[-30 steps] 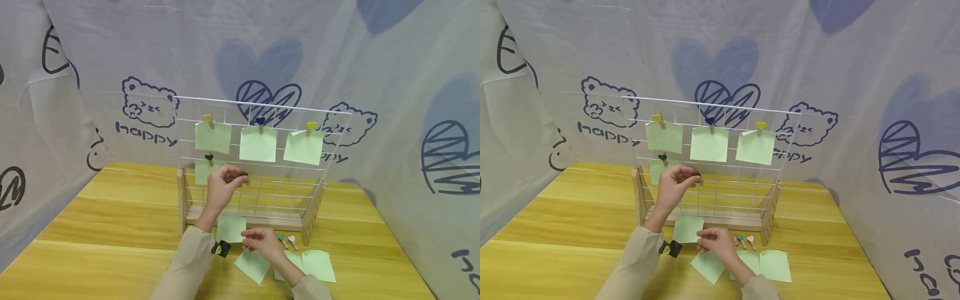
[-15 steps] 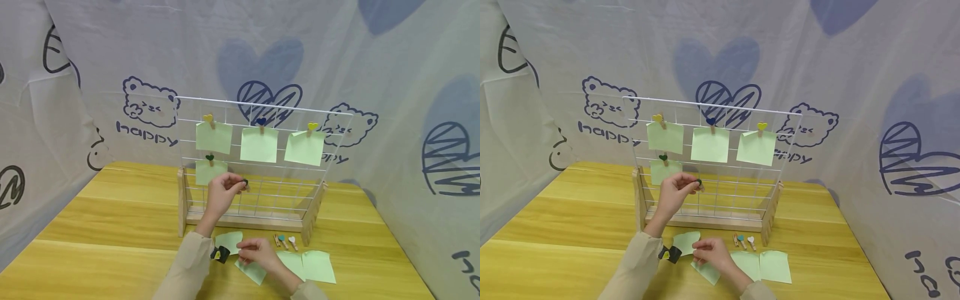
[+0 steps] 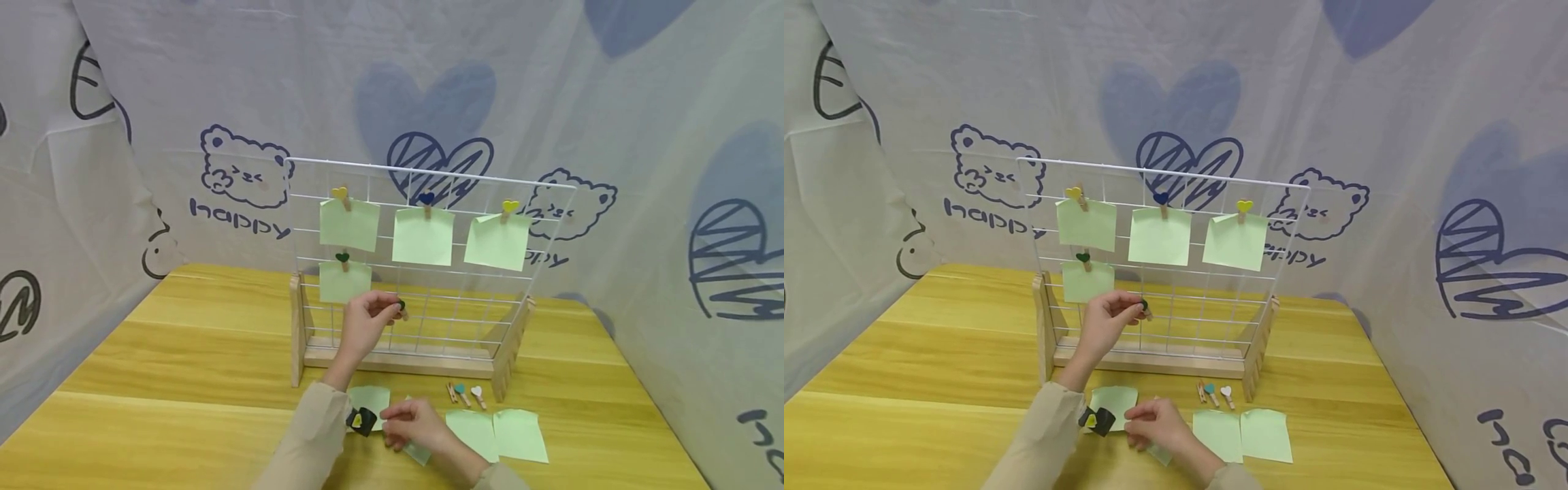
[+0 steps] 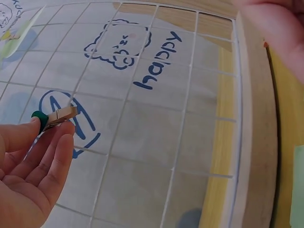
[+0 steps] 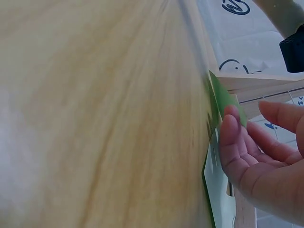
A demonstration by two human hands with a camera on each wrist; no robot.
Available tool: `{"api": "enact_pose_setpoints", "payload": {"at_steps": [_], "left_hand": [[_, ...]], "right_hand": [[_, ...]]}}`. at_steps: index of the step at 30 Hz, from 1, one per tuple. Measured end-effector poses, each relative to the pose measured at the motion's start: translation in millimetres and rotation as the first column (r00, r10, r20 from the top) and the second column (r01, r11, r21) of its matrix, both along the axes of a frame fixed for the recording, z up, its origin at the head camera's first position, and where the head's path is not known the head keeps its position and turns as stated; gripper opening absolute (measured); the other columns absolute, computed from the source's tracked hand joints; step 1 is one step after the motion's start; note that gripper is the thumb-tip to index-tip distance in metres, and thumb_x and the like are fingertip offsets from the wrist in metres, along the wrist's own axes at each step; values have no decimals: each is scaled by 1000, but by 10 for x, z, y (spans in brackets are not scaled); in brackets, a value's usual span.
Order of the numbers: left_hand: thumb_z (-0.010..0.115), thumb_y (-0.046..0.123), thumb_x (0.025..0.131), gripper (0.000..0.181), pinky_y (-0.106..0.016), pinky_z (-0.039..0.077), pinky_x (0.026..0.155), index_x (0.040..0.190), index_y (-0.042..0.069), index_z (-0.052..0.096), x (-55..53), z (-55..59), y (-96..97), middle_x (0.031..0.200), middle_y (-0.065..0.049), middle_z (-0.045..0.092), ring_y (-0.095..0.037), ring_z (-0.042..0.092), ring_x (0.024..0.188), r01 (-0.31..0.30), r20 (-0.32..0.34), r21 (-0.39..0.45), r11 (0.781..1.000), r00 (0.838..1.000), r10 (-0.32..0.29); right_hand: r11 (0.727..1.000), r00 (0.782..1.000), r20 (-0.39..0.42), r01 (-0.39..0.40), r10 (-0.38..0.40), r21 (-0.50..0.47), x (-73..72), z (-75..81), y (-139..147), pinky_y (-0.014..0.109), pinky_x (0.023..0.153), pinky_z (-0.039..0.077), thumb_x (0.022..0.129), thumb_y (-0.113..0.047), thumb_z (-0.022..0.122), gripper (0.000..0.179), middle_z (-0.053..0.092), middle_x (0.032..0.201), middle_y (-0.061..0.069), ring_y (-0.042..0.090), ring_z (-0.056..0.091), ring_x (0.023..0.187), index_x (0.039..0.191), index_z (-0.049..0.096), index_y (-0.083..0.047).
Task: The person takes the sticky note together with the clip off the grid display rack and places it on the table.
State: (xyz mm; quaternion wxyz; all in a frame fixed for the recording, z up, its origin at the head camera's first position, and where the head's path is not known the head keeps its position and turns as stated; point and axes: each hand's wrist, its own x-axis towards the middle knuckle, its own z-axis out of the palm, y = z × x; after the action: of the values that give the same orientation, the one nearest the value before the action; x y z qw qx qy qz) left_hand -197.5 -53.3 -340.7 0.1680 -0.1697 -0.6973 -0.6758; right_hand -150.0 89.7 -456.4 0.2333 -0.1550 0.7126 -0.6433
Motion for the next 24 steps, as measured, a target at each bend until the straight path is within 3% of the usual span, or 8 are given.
{"api": "enact_pose_setpoints", "payload": {"at_steps": [17, 24], "left_hand": [[55, -8, 83, 9, -50, 49, 61, 88, -15, 60, -42, -154, 79, 82, -27, 61, -40, 60, 72, 61, 85, -30, 998, 995, -58], [59, -1, 84, 9, -44, 52, 60, 88, -8, 63, -210, -379, 105, 82, -20, 64, -31, 63, 68, 62, 117, -42, 997, 991, -57]], "right_hand": [[995, 992, 83, -100, 98, 14, 42, 110, 87, 28, 54, 52, 85, -2, 56, 31, 62, 84, 28, 23, 63, 63, 109, 51, 17], [987, 986, 74, -154, 150, 51, 60, 196, 154, 37, 59, 53, 88, -5, 53, 35, 61, 85, 30, 37, 62, 69, 112, 49, 19]]}}
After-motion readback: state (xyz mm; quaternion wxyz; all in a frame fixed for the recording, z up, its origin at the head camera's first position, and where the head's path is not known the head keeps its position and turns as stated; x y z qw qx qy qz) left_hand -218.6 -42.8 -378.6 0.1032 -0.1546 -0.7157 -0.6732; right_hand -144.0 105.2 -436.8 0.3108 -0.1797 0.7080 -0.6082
